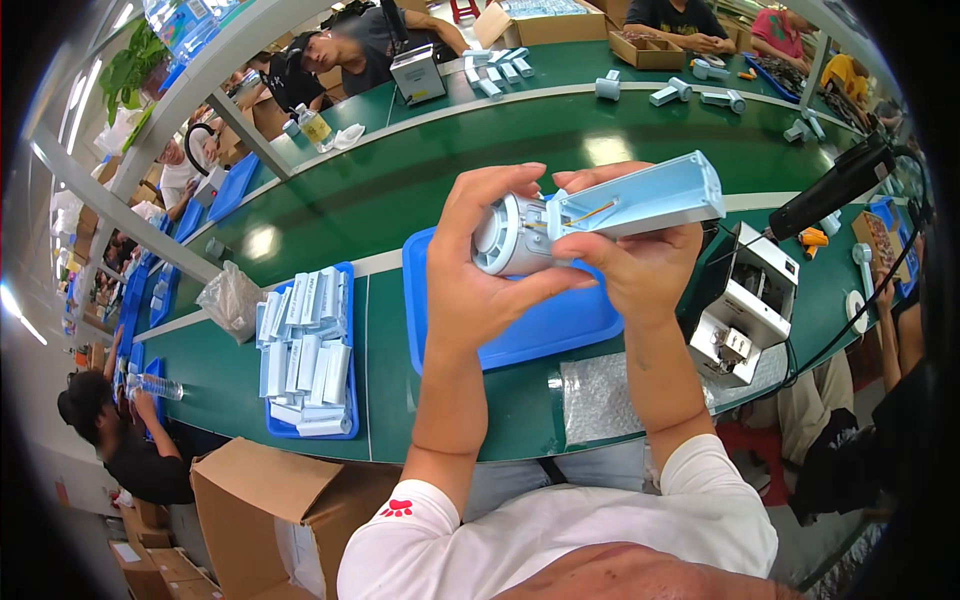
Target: The person assembles small white plastic electronic components at a factory workstation. They pick up a cylindrical part and a rectangular housing, insert the cylinder into the housing, and use a black handheld tool to secure the assembly. The person then places the finished unit into a blue tray and repeats the process with multiple units.
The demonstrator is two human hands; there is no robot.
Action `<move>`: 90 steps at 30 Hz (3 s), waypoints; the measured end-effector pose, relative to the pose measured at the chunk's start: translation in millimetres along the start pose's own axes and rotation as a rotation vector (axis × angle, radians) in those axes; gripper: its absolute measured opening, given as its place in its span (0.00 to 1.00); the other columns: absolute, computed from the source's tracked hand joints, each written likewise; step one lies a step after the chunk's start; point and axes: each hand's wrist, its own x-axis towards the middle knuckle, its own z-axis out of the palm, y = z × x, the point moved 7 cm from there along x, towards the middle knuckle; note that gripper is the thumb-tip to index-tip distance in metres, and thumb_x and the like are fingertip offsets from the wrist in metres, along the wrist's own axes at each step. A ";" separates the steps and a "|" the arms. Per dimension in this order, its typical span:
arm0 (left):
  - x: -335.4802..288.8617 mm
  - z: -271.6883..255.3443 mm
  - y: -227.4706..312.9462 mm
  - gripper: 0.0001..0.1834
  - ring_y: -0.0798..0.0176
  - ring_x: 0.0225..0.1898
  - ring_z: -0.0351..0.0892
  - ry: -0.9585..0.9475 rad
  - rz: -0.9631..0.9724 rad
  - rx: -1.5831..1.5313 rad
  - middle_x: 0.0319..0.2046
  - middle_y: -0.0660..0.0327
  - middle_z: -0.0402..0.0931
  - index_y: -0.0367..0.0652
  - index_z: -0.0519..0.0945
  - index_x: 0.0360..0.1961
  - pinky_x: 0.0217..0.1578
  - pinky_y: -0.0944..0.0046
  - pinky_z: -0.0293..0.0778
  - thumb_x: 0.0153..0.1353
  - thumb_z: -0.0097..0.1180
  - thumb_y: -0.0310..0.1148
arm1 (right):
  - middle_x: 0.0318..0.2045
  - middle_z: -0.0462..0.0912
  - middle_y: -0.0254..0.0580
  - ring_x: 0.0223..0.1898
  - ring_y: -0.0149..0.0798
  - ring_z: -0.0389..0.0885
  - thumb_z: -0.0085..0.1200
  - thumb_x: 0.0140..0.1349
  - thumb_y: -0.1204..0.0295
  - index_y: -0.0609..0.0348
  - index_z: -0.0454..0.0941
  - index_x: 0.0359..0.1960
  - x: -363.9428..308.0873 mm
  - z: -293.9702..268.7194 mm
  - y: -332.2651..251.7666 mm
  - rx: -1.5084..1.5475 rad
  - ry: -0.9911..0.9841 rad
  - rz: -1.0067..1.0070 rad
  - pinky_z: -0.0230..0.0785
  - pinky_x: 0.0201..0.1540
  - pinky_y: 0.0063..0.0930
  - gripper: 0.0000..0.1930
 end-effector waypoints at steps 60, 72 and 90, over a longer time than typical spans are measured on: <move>3.0 3.5 0.7 0.25 0.51 0.44 0.83 0.157 0.355 0.349 0.46 0.53 0.84 0.39 0.83 0.47 0.45 0.58 0.79 0.42 0.69 0.27 | 0.35 0.88 0.39 0.35 0.35 0.88 0.82 0.44 0.67 0.64 0.85 0.40 -10.9 23.6 -14.2 -0.545 -0.091 -0.315 0.81 0.38 0.26 0.24; 6.5 -19.7 -13.2 0.37 0.63 0.51 0.79 -0.031 0.024 0.207 0.53 0.57 0.80 0.41 0.80 0.59 0.49 0.63 0.80 0.41 0.73 0.21 | 0.42 0.87 0.37 0.43 0.29 0.86 0.79 0.50 0.73 0.63 0.83 0.45 -0.3 8.5 -0.6 -0.318 -0.133 0.024 0.79 0.47 0.24 0.22; -65.3 -8.6 81.3 0.29 0.48 0.55 0.79 0.013 0.210 -0.358 0.55 0.53 0.78 0.45 0.79 0.59 0.57 0.48 0.74 0.55 0.70 0.37 | 0.28 0.86 0.38 0.26 0.30 0.82 0.70 0.53 0.71 0.53 0.80 0.50 5.2 0.7 41.3 -0.818 -0.440 0.295 0.74 0.31 0.22 0.21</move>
